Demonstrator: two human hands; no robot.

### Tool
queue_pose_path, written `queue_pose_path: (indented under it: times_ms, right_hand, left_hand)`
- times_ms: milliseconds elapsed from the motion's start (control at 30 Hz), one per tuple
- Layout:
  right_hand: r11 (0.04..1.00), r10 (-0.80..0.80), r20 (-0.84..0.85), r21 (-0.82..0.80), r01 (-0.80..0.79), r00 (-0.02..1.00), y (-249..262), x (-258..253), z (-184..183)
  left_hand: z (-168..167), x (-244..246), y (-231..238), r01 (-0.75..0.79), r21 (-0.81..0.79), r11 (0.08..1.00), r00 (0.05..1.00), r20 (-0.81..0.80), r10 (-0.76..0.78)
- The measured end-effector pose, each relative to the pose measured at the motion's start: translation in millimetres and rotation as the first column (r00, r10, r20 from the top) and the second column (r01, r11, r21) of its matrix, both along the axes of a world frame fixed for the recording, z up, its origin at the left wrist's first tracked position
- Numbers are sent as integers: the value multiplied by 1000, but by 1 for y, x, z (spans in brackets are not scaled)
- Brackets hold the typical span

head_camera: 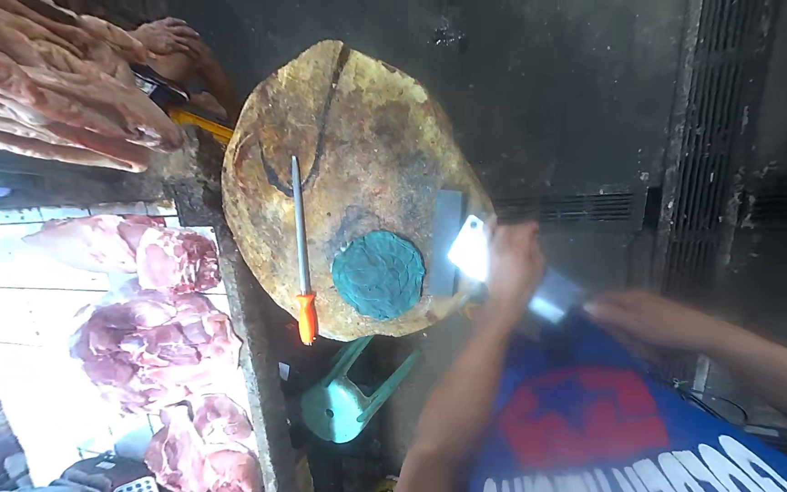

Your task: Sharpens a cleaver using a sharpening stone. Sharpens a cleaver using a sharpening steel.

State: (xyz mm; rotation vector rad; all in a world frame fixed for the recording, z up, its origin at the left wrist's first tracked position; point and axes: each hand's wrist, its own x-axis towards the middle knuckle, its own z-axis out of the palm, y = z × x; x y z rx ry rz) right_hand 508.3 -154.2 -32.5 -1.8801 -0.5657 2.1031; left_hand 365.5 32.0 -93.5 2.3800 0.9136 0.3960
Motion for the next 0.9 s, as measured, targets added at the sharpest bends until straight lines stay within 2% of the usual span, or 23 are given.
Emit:
queue_pose_path:
  times_ms: [67, 167, 233, 333, 400, 500, 567, 633, 700, 800, 900]
  right_hand:
    - [999, -47, 22, -7, 47, 999, 17, -5, 6]
    - [993, -114, 50, 20, 114, 992, 39, -11, -6]
    - [997, -71, 25, 27, 70, 997, 20, -4, -5]
    - [1000, -6, -41, -19, 5, 999, -2, 6, 9]
    - [998, -61, -28, -10, 60, 998, 15, 5, 9]
    - [993, -115, -11, 0, 115, 993, 32, -1, -4]
    - [997, -79, -48, -3, 79, 996, 15, 5, -9]
    - [999, -38, -62, -20, 37, 997, 1, 12, -9]
    - [998, -68, -29, -3, 67, 997, 14, 12, -10]
    - [991, -128, -12, 25, 128, 992, 29, 1, -16]
    - [996, -77, -35, 35, 78, 996, 5, -2, -23]
  left_hand:
    - [-4, 6, 17, 1, 1, 1000, 1000, -2, -1]
    - [-9, 26, 58, 2, 48, 999, 995, 96, -7]
    - [-3, 19, 38, 0, 19, 1000, 996, 91, -2]
    - [4, 0, -7, -28, -29, 999, 999, -30, 27]
    - [-1, 9, 14, -21, -18, 1000, 999, -40, 21]
    - [-3, 25, 49, 7, 22, 1000, 999, 35, -7]
    - [-1, 16, 28, 24, 24, 999, 999, 33, -25]
    - [-1, 6, 0, 20, 18, 1000, 999, -43, -19]
    - [-7, 13, 13, 18, 51, 999, 999, -29, -16]
    - [-10, 25, 46, 29, 61, 998, 991, 132, -37]
    - [-8, 7, 17, 51, 28, 998, 993, 106, -54]
